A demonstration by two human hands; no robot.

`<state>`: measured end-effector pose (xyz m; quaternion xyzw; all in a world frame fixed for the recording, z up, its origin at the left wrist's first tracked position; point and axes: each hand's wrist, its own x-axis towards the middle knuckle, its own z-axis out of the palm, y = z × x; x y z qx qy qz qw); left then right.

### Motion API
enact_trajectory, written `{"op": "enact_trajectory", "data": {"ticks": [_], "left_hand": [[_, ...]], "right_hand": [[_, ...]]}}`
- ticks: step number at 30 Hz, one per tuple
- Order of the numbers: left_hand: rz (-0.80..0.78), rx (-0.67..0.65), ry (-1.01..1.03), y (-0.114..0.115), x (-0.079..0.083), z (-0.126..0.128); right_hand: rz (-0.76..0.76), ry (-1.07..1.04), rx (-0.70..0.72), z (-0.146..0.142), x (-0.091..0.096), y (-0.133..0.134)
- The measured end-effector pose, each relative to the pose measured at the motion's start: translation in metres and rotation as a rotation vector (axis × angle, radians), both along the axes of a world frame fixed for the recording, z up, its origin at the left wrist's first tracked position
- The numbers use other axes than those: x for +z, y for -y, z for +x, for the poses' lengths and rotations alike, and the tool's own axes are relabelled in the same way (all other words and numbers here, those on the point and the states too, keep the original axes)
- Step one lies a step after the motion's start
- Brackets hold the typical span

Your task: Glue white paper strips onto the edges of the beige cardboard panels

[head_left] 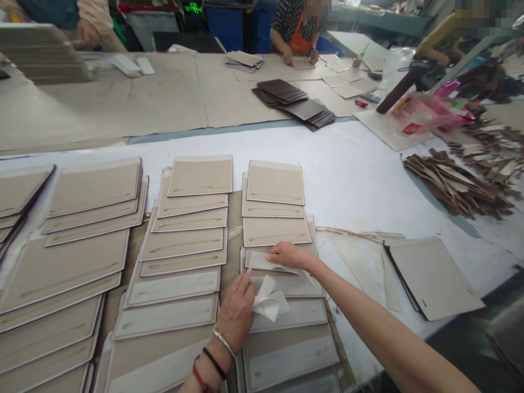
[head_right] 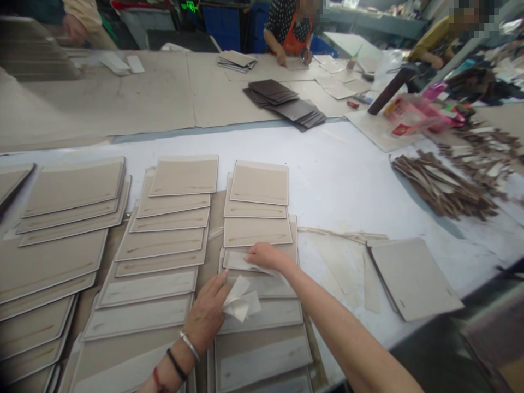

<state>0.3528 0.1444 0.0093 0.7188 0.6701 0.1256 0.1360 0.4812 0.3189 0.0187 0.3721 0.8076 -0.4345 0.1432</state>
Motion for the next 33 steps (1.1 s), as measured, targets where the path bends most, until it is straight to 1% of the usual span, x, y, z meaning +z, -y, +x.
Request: {"op": "enact_trajectory", "data": {"ticks": [6,13,18,20,23,26,28,29,33], "left_hand": [[-0.018,-0.037,-0.052,-0.011,0.002,-0.001],[-0.065,-0.068,-0.061,-0.019,0.001,-0.004],[-0.105,-0.067,-0.072,-0.021,-0.002,-0.005],[-0.108,-0.055,-0.077,-0.021,-0.003,-0.004],[-0.094,-0.051,-0.077,-0.021,-0.005,-0.003],[-0.086,-0.040,-0.086,-0.021,-0.006,-0.003],[-0.097,-0.044,-0.092,-0.021,-0.006,-0.004],[-0.104,-0.050,-0.092,-0.022,-0.006,-0.005],[-0.132,-0.064,-0.074,-0.023,-0.008,-0.010]], "right_hand": [[0.045,0.021,0.025,-0.004,0.002,-0.002],[0.134,0.104,0.113,-0.009,0.006,-0.002],[0.118,0.139,0.153,-0.011,0.001,-0.004],[0.111,0.151,0.157,-0.013,0.002,-0.004],[0.103,0.175,0.149,-0.012,0.011,-0.006],[0.064,0.226,0.156,0.005,0.025,-0.010],[0.049,0.263,0.120,0.026,0.033,-0.012],[0.051,0.277,0.074,0.037,0.036,-0.011],[0.123,0.331,-0.201,0.075,0.037,0.000]]}}
